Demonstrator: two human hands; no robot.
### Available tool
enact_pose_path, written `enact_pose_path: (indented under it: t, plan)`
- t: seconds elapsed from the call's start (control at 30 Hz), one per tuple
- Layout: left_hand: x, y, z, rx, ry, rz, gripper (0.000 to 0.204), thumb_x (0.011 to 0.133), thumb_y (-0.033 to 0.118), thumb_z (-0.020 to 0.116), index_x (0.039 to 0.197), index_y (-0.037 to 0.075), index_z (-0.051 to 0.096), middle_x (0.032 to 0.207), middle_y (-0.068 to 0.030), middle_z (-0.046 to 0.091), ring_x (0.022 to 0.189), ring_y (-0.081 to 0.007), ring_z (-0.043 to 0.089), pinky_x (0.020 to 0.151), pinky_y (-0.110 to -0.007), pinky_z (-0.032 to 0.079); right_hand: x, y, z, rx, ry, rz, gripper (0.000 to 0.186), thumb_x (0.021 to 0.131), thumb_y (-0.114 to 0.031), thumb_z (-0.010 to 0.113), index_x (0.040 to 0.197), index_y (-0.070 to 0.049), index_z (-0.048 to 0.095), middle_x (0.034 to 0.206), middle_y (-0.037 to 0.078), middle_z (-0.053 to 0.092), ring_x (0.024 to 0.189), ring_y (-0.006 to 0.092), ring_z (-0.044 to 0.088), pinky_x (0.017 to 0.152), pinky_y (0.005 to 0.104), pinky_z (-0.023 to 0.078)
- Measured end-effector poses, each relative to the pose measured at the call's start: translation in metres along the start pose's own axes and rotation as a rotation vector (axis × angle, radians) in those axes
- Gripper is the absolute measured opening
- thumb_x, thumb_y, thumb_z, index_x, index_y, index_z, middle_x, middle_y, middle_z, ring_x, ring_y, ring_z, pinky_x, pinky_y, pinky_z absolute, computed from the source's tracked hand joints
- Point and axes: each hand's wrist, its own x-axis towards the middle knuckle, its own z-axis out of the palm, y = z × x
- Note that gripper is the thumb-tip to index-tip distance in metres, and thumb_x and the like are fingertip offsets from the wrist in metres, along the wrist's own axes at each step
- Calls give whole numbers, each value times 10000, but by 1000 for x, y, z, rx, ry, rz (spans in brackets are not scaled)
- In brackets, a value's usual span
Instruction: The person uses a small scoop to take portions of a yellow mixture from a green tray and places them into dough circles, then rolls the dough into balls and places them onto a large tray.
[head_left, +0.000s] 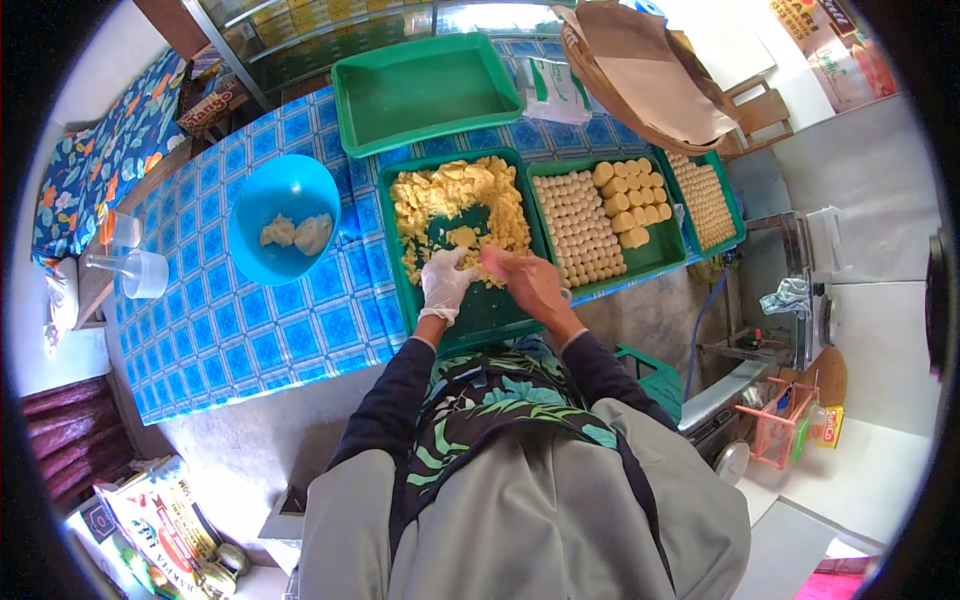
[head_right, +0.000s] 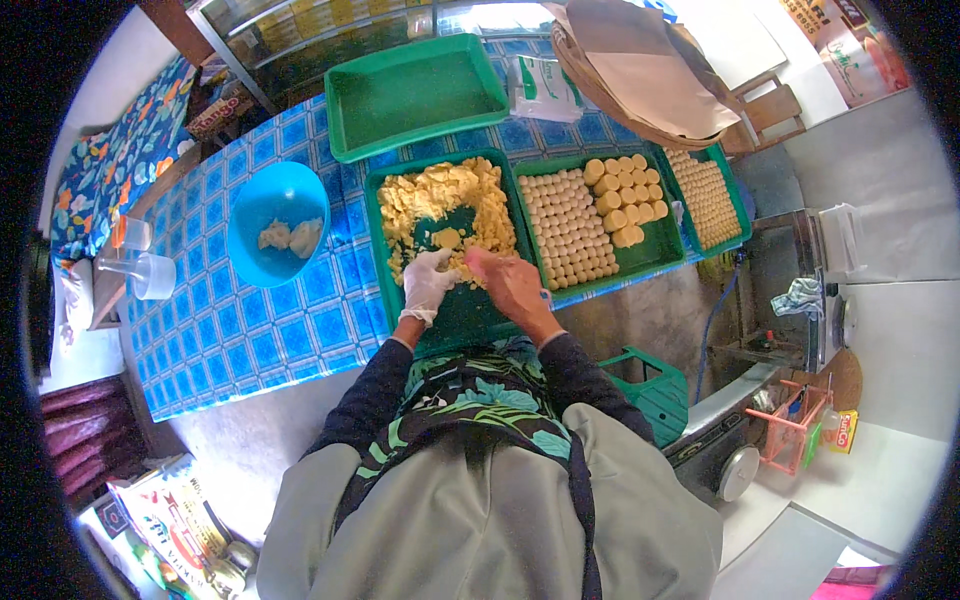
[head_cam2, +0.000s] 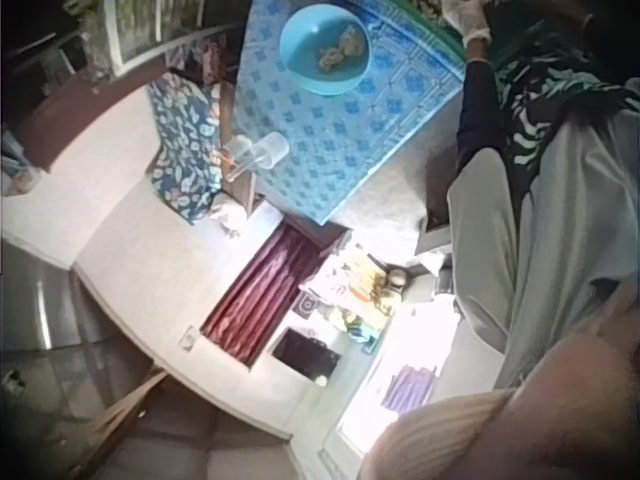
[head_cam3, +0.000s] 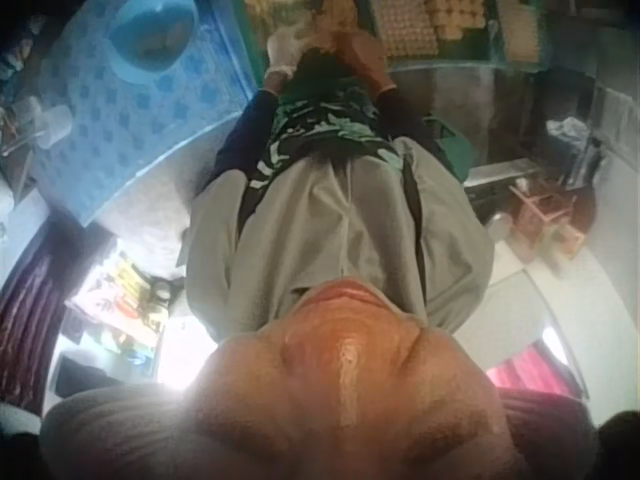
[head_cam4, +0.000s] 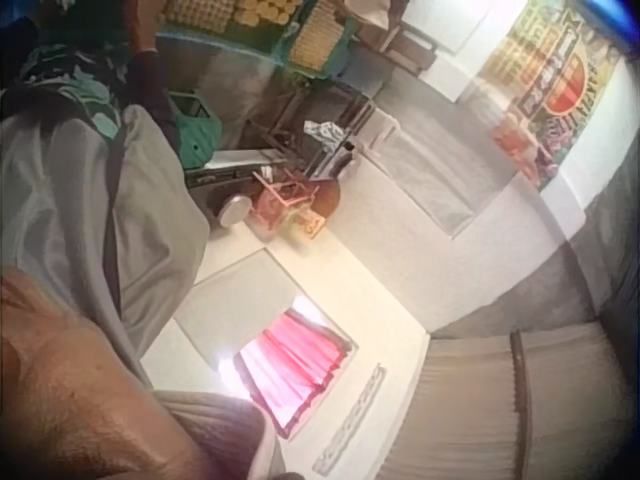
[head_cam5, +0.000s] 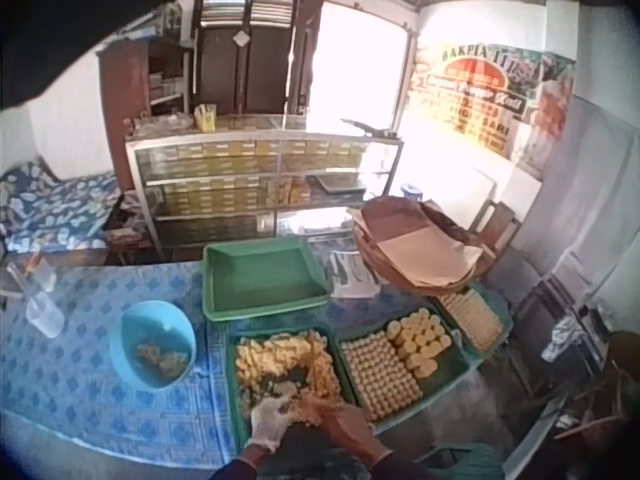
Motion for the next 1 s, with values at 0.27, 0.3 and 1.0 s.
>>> enact_pose_path:
  t: [0.27, 0.3, 1.0]
  plan:
    - [10, 18, 2, -125, 386, 198, 193, 752, 151, 713, 919, 52, 718, 825, -144, 649, 789, -304, 624, 718, -371, 487, 21, -43, -8, 92, -115, 181, 305, 915, -249, 504, 1175, -204, 656, 784, 211, 649, 706, 399, 640, 581, 505, 474]
    - [18, 20, 3, -128, 388, 201, 193, 752, 151, 713, 919, 52, 718, 825, -144, 649, 789, -304, 624, 718, -371, 487, 20, -35, -6, 89, -113, 179, 305, 915, -249, 504, 1175, -204, 656, 784, 211, 649, 706, 399, 640, 581, 505, 474]
    - [26, -8, 12, -615, 329, -163, 619, 734, -64, 563, 1345, -22, 471, 1180, -162, 596, 816, -170, 649, 632, -254, 528, 60, -35, 22, -59, -299, -57, 438, 871, -107, 503, 1307, -146, 488, 948, 215, 660, 840, 423, 640, 665, 530, 487]
